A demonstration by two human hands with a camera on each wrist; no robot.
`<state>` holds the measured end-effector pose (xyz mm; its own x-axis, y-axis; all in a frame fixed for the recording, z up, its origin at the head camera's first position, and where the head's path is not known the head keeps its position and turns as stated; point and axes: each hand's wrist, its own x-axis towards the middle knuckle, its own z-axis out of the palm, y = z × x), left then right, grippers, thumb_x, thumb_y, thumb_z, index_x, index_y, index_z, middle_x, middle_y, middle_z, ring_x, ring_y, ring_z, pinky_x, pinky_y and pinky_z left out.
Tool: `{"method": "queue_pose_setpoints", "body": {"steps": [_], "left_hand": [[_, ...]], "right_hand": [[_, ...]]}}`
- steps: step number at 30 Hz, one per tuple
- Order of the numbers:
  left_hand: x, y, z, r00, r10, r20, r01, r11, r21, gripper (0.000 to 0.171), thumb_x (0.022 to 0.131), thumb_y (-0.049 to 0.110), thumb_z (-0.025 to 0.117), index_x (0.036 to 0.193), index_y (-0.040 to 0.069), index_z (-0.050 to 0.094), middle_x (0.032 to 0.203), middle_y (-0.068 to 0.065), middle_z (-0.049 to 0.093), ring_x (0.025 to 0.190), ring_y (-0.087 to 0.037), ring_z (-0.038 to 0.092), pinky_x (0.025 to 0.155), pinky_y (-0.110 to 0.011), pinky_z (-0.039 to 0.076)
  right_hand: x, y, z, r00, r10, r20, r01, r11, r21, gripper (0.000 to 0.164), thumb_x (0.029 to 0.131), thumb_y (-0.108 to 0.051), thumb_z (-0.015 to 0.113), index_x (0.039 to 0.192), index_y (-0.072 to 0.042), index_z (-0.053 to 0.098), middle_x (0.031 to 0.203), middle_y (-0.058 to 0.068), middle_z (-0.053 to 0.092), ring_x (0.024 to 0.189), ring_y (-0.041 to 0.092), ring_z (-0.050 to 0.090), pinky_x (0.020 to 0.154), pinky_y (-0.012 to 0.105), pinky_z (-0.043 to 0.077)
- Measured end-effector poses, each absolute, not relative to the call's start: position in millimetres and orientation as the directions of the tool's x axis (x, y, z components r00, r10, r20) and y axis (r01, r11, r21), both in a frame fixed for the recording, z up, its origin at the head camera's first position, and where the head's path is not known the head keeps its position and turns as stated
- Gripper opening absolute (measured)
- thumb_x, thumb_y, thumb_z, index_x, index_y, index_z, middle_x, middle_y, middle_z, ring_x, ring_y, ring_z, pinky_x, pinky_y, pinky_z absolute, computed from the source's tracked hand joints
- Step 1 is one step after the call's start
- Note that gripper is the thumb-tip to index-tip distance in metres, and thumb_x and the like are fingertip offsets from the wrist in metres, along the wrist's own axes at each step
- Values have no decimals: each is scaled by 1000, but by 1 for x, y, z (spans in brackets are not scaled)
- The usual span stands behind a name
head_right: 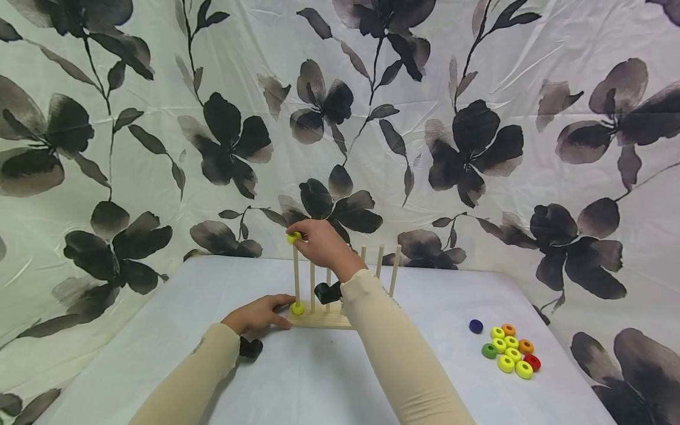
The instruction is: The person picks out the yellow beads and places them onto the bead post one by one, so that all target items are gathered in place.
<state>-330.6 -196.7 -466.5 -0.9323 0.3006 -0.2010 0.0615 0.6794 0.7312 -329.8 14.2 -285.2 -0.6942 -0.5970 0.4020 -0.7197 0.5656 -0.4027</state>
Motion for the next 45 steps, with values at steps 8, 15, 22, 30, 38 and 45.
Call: {"method": "queue_pose_setpoints", "body": {"steps": [8,15,22,30,38,45], "left_hand": [[-333,-198,-469,-932,289,-219,36,674,738,73,75,25,83,141,23,52,153,-7,41,145,-34,30,117,-60,22],[-336,-198,-471,-932,295,-212,50,683,729,73,74,26,83,141,24,52,153,-7,42,145,-34,31,117,-59,23],[-336,-199,-473,-931,296,-214,46,675,736,74,73,26,84,140,23,52,152,-7,43,144,-35,31,116,-60,23],[-336,-199,-472,-932,299,-206,53,674,737,74,73,26,84,140,24,53,152,-6,43,144,-35,31,116,-60,23],[-335,-198,-470,-931,295,-213,45,674,737,74,73,25,83,141,22,52,152,-7,42,145,-35,30,117,-60,22],[-335,-198,-469,-934,301,-194,67,679,731,76,73,24,84,141,17,51,150,-11,44,143,-36,33,116,-59,23]], "right_hand": [[-329,14,-286,-695,-596,403,-719,579,-384,25,95,-14,60,118,-12,69,118,4,69,108,18,67,93,31,55],[-329,14,-286,-707,-590,390,-707,598,-378,25,94,-15,61,118,-14,69,118,3,70,106,16,67,92,31,55],[-329,14,-287,-717,-586,377,-697,598,-397,26,93,-15,63,118,-11,70,119,4,70,108,17,67,93,32,55],[-329,13,-286,-713,-583,389,-701,595,-394,25,91,-14,64,116,-11,70,116,4,71,106,17,67,92,31,55],[-329,14,-287,-712,-587,385,-702,615,-360,26,92,-14,63,117,-13,70,118,3,70,106,18,66,93,33,54],[-328,15,-286,-712,-594,374,-701,622,-348,26,93,-14,62,118,-14,69,120,1,69,109,18,65,94,34,54]]}}
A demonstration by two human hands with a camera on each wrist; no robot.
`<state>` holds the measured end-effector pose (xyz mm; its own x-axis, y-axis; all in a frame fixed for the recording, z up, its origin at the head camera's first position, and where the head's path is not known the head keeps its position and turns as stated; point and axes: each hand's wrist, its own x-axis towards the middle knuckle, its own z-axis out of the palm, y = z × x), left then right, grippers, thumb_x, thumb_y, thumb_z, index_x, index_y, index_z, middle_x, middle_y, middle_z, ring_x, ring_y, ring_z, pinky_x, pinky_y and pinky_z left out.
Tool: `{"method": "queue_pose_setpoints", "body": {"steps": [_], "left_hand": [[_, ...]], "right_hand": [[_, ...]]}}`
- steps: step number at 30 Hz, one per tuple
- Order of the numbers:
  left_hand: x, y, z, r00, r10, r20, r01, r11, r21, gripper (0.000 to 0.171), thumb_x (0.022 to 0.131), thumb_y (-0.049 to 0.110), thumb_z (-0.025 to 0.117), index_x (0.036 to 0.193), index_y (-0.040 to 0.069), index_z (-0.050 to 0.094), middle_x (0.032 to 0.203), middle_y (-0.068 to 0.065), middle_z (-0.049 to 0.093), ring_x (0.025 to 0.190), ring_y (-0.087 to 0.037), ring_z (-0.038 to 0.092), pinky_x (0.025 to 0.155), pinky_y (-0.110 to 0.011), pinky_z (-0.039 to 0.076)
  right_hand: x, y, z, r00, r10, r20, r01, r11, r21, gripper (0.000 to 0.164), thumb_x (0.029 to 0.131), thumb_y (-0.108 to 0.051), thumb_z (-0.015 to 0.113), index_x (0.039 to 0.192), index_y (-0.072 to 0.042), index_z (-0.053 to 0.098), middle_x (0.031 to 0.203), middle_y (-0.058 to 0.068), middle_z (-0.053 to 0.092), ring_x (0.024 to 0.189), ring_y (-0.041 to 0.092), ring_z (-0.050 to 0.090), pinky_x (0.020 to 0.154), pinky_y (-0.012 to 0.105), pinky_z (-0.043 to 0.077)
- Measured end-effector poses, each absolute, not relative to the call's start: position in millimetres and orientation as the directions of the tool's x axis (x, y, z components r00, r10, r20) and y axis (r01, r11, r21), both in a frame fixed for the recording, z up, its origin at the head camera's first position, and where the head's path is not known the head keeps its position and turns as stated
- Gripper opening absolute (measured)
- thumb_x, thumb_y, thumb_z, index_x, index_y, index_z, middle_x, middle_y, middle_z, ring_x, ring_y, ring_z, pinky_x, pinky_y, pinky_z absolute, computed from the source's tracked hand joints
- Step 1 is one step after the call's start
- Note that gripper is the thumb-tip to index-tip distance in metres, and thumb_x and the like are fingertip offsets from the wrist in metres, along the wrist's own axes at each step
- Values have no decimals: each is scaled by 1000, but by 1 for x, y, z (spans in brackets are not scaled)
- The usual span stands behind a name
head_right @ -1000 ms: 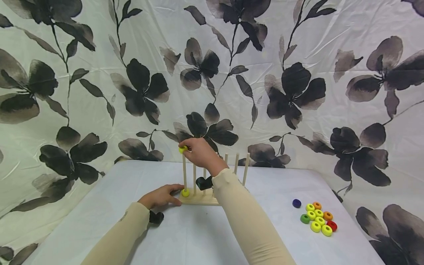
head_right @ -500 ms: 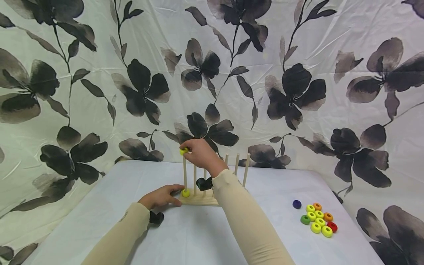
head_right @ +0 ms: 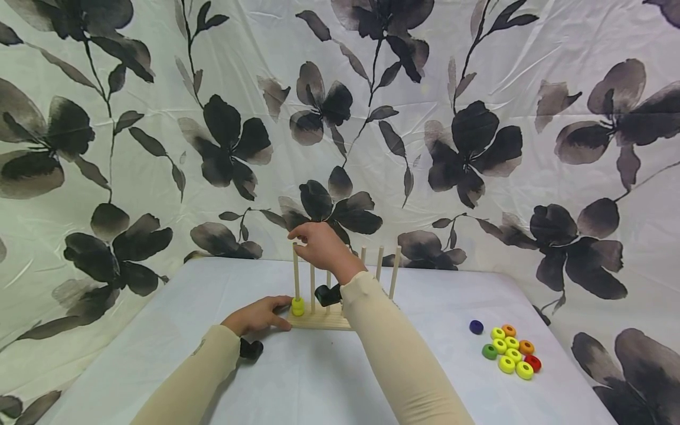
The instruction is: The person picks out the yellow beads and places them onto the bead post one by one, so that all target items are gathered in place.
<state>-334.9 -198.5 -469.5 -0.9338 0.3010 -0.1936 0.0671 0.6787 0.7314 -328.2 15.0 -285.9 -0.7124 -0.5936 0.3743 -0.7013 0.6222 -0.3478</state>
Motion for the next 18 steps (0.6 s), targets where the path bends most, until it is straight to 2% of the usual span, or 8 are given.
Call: {"method": "queue_pose_setpoints", "body": {"steps": [7,18], "left_hand": [[-336,-199,-471,-935,300,-189,75,688,721,76,73,26,84,141,17,51,151,-10,44,143,-35,33,117,-58,24],[-335,-197,-470,-944,272,-185,63,701,711,74,74,24,83,141,18,51,151,-10,44,144,-36,32,117,-58,24]], "right_hand": [[-322,24,-281,-695,-605,388,-719,602,-348,27,94,-16,61,121,-15,67,124,1,67,112,19,65,95,35,53],[-315,52,-280,-654,-596,466,-753,570,-328,25,93,-15,62,117,-14,68,118,2,69,107,21,67,92,36,55]]}}
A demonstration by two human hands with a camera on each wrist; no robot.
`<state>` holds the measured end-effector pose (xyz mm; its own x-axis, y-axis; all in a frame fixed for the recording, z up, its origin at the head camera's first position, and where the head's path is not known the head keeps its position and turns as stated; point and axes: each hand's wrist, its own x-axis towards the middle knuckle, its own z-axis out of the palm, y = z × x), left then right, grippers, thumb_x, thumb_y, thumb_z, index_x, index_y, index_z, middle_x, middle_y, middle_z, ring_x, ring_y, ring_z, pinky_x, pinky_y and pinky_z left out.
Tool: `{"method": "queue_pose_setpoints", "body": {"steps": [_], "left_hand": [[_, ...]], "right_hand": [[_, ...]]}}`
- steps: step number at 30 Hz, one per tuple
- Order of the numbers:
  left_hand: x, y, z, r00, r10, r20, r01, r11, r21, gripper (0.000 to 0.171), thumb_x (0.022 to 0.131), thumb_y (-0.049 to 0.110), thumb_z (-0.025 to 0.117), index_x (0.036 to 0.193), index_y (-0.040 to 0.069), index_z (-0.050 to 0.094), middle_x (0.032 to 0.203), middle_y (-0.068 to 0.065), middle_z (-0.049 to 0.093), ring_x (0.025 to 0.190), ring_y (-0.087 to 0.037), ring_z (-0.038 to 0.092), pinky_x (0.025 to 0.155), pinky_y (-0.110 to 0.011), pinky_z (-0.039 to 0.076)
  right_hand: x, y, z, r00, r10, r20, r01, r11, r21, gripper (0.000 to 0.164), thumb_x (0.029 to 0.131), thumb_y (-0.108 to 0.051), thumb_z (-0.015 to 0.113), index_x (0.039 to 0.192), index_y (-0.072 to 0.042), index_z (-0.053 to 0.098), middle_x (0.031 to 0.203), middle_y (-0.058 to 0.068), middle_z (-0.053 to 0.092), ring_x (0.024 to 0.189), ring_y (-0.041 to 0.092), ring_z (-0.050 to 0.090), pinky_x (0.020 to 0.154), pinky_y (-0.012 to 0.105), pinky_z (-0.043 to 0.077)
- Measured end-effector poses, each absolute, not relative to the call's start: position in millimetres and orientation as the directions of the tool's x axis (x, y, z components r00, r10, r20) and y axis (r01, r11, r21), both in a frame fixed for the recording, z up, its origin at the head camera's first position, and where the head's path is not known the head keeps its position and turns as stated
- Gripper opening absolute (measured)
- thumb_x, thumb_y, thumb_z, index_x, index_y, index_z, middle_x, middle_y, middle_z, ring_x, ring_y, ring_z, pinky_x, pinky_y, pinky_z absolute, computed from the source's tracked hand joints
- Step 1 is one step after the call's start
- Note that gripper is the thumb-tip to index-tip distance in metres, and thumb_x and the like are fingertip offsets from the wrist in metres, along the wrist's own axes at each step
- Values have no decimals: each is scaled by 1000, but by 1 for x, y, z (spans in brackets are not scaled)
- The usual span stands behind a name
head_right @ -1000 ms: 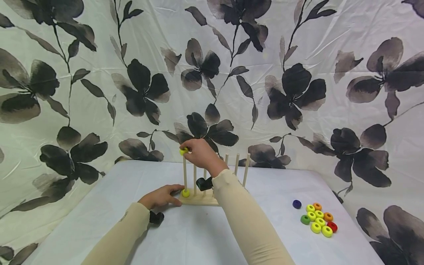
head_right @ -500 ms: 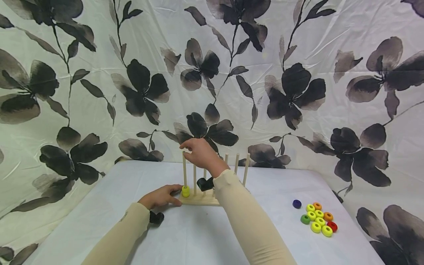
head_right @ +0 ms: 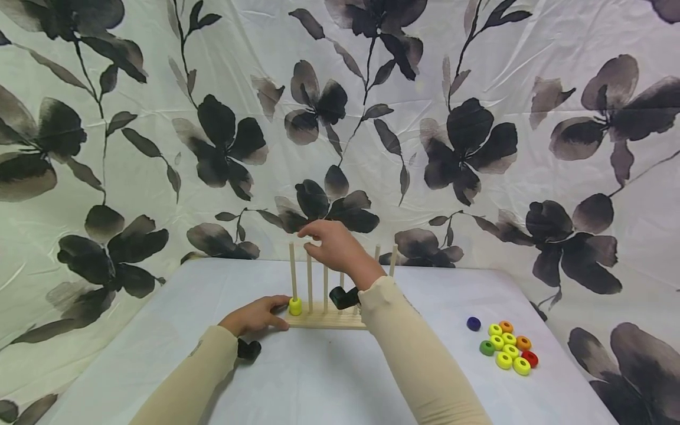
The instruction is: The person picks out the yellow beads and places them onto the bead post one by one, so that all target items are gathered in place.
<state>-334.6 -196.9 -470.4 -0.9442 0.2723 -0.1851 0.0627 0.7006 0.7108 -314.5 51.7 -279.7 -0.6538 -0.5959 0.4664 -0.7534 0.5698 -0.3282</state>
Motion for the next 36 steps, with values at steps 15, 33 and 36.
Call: {"method": "queue_pose_setpoints", "body": {"steps": [15,33,36], "left_hand": [[-336,-197,-473,-946,267,-182,57,691,721,75,74,24,83,141,19,51,151,-10,43,144,-36,32,117,-57,24],[-335,-199,-473,-947,261,-188,51,701,711,75,74,26,83,141,20,51,152,-9,43,144,-35,31,117,-57,24],[-334,-199,-472,-946,266,-184,58,699,713,75,74,25,83,141,19,51,151,-10,43,144,-36,32,117,-58,24]], "right_hand": [[-301,96,-283,-661,-572,485,-747,561,-357,28,91,-15,66,119,-14,67,119,4,68,107,27,67,92,40,55],[-288,150,-299,-740,-494,457,-665,643,-380,30,91,-21,66,121,-17,67,120,3,68,104,24,67,90,42,55],[-286,160,-303,-744,-481,463,-657,650,-382,29,91,-20,67,120,-16,67,118,4,68,103,25,67,90,44,55]]}}
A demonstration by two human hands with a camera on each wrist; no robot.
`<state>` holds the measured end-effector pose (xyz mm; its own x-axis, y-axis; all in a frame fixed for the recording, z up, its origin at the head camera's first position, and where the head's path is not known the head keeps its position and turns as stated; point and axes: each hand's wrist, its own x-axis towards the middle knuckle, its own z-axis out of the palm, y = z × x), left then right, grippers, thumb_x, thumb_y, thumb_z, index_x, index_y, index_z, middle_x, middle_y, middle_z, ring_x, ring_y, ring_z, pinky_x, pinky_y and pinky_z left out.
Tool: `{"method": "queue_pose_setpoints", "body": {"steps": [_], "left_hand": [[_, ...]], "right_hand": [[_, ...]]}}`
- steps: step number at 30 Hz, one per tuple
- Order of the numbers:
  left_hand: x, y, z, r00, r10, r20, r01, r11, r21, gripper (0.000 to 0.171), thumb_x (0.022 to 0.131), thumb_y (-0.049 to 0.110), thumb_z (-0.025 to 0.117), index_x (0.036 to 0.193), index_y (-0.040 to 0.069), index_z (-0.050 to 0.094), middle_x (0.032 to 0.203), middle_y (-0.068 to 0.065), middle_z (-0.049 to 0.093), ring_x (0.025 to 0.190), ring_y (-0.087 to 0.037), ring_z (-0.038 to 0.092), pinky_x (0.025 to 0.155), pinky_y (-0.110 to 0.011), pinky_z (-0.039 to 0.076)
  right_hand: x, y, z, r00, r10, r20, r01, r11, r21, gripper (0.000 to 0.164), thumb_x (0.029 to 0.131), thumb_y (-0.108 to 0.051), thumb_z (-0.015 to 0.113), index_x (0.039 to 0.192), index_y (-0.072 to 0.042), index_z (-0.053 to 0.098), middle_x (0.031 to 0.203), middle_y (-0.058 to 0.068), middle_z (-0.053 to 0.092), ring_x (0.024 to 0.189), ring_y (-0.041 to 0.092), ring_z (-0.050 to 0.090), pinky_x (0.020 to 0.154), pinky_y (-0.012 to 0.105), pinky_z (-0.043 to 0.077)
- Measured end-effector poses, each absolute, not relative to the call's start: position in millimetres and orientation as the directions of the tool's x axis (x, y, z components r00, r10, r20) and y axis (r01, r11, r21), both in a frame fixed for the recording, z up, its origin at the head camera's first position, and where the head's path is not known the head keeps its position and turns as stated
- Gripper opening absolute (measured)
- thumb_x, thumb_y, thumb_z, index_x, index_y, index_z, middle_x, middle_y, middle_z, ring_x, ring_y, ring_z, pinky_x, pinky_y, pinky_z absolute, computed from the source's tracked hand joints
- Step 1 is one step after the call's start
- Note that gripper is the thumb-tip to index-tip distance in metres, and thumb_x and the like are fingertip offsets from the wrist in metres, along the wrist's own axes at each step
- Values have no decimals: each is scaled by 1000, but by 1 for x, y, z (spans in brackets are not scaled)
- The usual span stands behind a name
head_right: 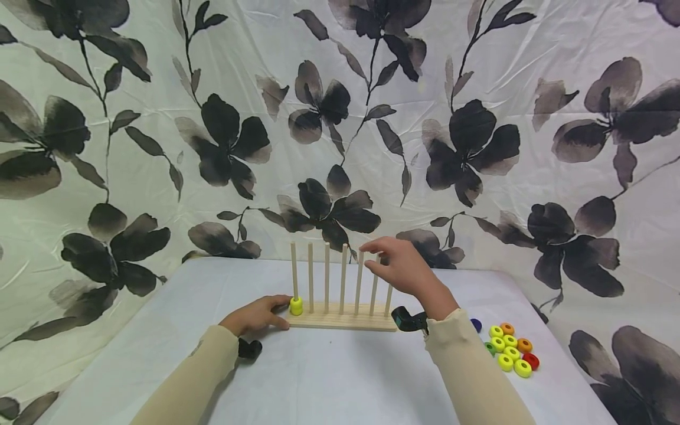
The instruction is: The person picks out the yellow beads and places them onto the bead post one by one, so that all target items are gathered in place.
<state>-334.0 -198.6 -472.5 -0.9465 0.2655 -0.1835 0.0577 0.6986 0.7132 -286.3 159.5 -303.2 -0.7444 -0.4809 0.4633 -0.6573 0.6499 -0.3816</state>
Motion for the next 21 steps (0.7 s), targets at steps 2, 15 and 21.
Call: {"method": "queue_pose_setpoints", "body": {"steps": [2,15,21], "left_hand": [[-334,-199,-472,-946,269,-179,62,695,716,75,73,24,83,141,18,52,151,-10,43,144,-36,32,117,-58,24],[-336,-200,-473,-945,273,-178,68,698,712,76,73,24,84,141,19,52,151,-10,44,143,-36,32,116,-59,24],[-339,-200,-476,-945,274,-179,69,701,710,75,73,25,83,141,19,51,151,-10,43,144,-36,32,117,-58,24]], "right_hand": [[-286,166,-307,-751,-469,465,-648,657,-385,29,91,-20,66,120,-15,67,118,5,67,103,27,67,90,46,55],[-293,207,-332,-818,-367,443,-558,692,-457,29,90,-16,67,118,-9,67,119,12,67,104,32,67,90,48,55],[-297,227,-349,-870,-304,388,-474,730,-492,29,91,-17,66,118,-7,67,119,14,67,102,35,68,85,47,57]]}}
